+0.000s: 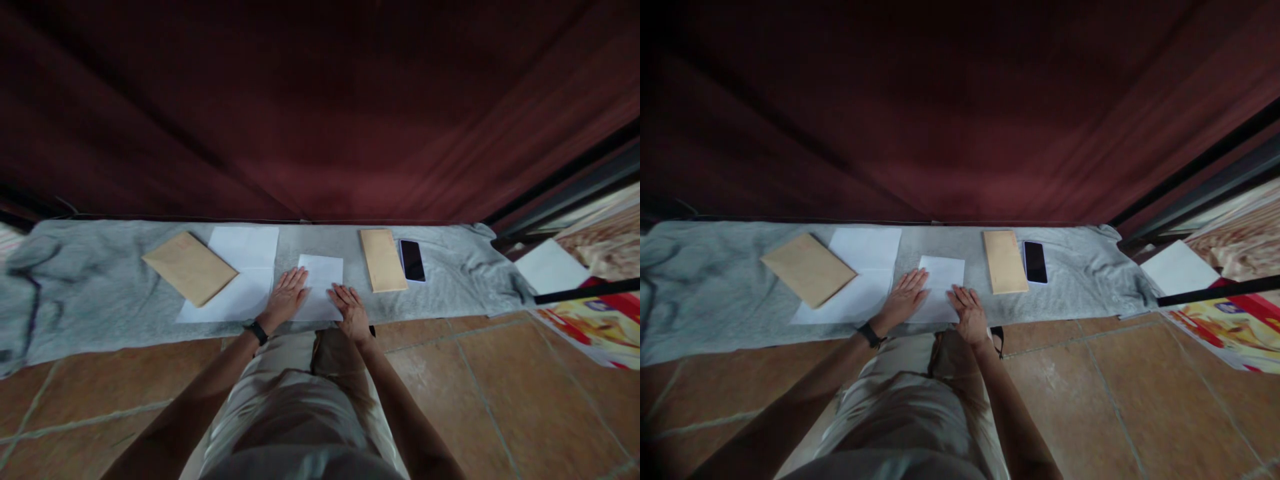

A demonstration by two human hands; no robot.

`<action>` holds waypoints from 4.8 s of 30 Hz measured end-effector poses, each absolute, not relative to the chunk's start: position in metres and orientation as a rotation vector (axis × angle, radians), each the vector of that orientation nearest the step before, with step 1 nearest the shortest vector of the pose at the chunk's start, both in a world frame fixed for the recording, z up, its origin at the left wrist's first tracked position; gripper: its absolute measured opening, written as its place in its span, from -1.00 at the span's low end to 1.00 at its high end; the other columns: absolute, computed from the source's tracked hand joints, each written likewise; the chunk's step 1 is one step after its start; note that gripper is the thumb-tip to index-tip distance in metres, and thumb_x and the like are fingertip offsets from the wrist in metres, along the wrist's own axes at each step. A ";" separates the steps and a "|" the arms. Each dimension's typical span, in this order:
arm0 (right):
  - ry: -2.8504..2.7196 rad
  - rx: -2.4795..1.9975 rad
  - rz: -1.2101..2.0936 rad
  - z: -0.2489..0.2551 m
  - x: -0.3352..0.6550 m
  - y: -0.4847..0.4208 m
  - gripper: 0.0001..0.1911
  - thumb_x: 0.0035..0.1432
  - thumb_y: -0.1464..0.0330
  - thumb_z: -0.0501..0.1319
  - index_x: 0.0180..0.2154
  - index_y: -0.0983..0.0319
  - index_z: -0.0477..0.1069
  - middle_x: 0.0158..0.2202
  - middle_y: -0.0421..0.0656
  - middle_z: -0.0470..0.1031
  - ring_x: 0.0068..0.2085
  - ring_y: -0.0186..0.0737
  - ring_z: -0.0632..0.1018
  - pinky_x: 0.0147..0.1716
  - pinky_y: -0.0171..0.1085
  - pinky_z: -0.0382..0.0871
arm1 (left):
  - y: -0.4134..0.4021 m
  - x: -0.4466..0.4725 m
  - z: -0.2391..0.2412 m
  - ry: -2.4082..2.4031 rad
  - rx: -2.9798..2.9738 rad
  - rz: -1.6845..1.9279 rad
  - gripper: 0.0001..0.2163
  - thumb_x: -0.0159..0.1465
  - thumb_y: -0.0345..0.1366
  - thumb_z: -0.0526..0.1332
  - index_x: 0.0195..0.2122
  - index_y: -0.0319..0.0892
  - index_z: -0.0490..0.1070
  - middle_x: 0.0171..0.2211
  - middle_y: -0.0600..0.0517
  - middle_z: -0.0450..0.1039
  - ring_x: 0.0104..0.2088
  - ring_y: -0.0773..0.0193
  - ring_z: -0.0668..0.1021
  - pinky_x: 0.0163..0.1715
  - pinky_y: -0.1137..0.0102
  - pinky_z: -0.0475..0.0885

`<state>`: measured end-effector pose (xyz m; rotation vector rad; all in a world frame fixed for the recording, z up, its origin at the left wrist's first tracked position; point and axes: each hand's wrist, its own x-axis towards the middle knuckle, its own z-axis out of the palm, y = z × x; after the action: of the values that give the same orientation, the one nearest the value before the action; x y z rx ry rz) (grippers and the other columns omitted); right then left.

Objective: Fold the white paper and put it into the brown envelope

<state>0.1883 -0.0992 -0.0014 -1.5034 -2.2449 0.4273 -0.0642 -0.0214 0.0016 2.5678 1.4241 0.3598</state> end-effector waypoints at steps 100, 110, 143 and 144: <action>-1.773 -1.986 0.722 0.026 0.188 0.029 -0.69 0.10 0.50 0.25 -0.08 0.19 0.48 -0.09 -0.11 0.60 -0.05 -0.14 0.58 0.00 -0.23 0.41 | -0.007 -0.121 0.027 0.828 2.510 0.529 -0.44 0.14 -0.71 0.06 0.08 -0.12 0.52 0.27 -0.04 0.42 0.34 0.19 0.38 0.32 0.11 0.37; -1.244 -1.945 0.531 -0.007 0.202 -0.008 -0.55 0.20 0.40 0.01 0.10 0.32 0.35 -0.20 0.00 0.60 -0.23 -0.06 0.60 -0.14 -0.14 0.48 | 0.010 -0.109 0.021 1.285 2.353 0.691 -0.43 0.25 -0.60 -0.02 0.23 -0.10 0.42 0.28 -0.03 0.39 0.30 0.19 0.40 0.33 0.09 0.35; -2.025 -1.741 0.295 0.001 0.138 -0.033 -0.48 0.48 0.28 -0.09 0.35 0.28 0.26 0.44 0.00 0.16 0.46 -0.03 0.14 0.40 0.06 0.09 | -0.037 -0.015 0.002 1.440 2.496 0.474 -0.47 0.47 -0.31 -0.11 0.42 -0.41 0.08 0.44 -0.30 0.07 0.47 0.00 0.07 0.43 -0.02 0.08; -2.051 -1.743 0.293 0.000 0.138 -0.030 -0.48 0.48 0.27 -0.09 0.35 0.28 0.26 0.44 0.00 0.17 0.45 -0.04 0.15 0.41 0.05 0.07 | -0.033 -0.013 0.002 1.468 2.488 0.460 -0.47 0.47 -0.31 -0.11 0.42 -0.42 0.08 0.44 -0.30 0.07 0.47 -0.01 0.07 0.43 -0.02 0.06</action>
<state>0.1376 -0.0300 0.0001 -1.7430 -2.0509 0.2928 -0.0126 -0.0328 0.0018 2.4875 1.4679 0.4602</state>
